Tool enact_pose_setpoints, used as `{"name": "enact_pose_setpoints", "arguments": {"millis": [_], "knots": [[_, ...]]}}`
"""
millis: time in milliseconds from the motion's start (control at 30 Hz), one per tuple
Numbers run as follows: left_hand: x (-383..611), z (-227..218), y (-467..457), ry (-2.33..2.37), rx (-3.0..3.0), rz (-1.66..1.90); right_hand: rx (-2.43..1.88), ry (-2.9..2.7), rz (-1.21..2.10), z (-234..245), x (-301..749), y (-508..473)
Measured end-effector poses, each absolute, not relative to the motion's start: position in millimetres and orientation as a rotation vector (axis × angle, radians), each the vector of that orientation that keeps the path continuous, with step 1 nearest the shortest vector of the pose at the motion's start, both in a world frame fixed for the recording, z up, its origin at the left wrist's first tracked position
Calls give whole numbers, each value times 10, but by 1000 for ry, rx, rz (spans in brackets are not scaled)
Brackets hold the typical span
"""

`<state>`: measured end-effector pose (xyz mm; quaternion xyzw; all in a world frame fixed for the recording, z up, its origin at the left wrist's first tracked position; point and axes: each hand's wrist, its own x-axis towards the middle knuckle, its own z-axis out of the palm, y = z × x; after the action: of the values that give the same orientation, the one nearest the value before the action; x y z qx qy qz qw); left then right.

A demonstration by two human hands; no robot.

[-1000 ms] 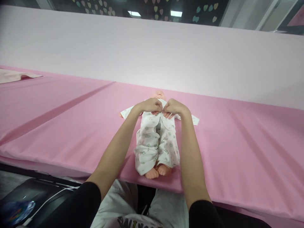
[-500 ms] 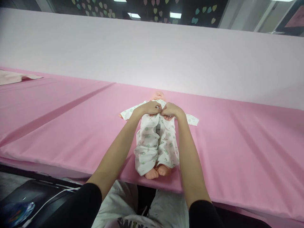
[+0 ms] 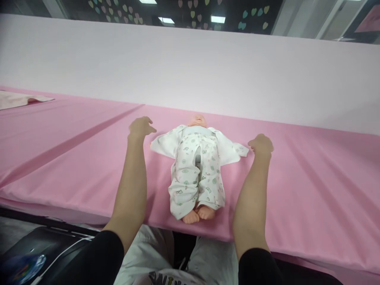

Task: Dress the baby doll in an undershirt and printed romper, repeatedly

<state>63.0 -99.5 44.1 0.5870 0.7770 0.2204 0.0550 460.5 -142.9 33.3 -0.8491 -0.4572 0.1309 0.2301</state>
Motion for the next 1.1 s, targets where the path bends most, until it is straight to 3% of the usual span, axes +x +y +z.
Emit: {"name": "enact_pose_setpoints", "arguments": {"millis": [133,267,367,567,767,1000,1100], "knots": [[974,495,-1056,1713,2124,765,-2103,-1461,507,393,4372,-1383],[1445,476,-1080,1232,2388,355,-1645,-2078,619,400,3791,-1245],[1620,380,-1054,1274,2418,145,-1658,-2337,535,322,3483,-1150],[1633,175,-1211,1405,2495,201,-2082,-2374,91,206,3283,-1324],[1544,2,-1857,1319,2582,108,-2003,-2464,-205,-107,3245,-1917],[1482,-397,-2446,1350,2623,685,-1829,-2295,-259,-392,3328,-2425],[1499,-476,-2514,1467,2510,746,-1872,-2288,-204,-403,3258,-2476]]}}
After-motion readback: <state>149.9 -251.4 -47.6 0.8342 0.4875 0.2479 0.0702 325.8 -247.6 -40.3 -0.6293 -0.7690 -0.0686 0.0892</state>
